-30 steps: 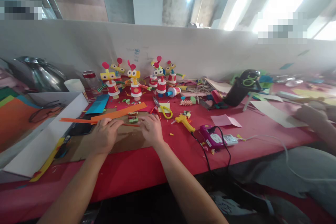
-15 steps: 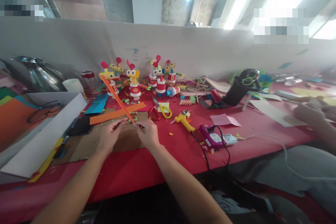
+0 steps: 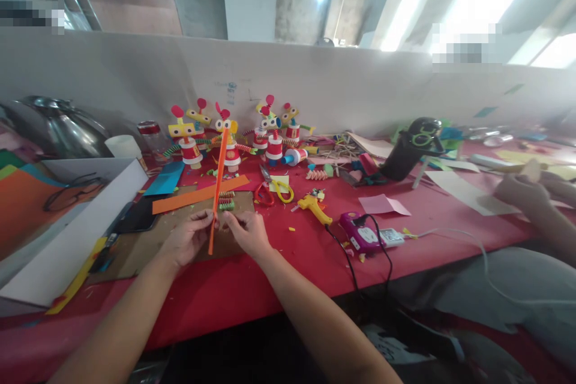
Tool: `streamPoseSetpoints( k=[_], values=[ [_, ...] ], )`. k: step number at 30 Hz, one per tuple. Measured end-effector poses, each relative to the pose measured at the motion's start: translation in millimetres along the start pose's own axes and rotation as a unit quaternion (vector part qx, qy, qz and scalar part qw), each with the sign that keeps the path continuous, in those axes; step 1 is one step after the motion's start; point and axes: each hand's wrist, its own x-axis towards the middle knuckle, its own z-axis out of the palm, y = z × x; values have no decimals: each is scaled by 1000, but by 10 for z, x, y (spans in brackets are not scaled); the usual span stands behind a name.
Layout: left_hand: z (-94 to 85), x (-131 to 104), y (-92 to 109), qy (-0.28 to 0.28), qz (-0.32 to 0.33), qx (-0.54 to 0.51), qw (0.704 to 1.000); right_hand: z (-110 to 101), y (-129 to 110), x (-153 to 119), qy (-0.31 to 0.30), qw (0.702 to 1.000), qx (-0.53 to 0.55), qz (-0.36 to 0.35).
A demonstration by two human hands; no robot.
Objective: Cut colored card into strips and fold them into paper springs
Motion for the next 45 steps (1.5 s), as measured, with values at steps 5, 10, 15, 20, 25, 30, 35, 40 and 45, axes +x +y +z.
streamPoseSetpoints(
  k=[5,10,15,20,25,30,35,40,45],
  values=[
    [34,-39,-33,-29,-50,118,991,1,15,60,-20,992,122,29],
    [3,-40,26,-55,-43,268,961,-22,31,91,19,983,163,85],
    [-234,-5,85,-66,-19,458,886,-134,63,162,116,952,247,138],
    [-472,33,178,19,62,654,754,-244,63,224,217,922,287,139],
    [-414,9,224,77,145,671,723,-251,81,240,249,910,291,159],
    [-255,-6,133,49,181,625,758,-228,113,244,235,899,320,187],
    [-288,32,87,11,188,632,752,-230,90,243,192,890,357,208],
    [-337,56,80,-12,191,643,742,-218,82,232,181,904,329,205],
    [-282,29,89,1,194,651,733,-136,120,232,157,918,301,207]
  ],
)
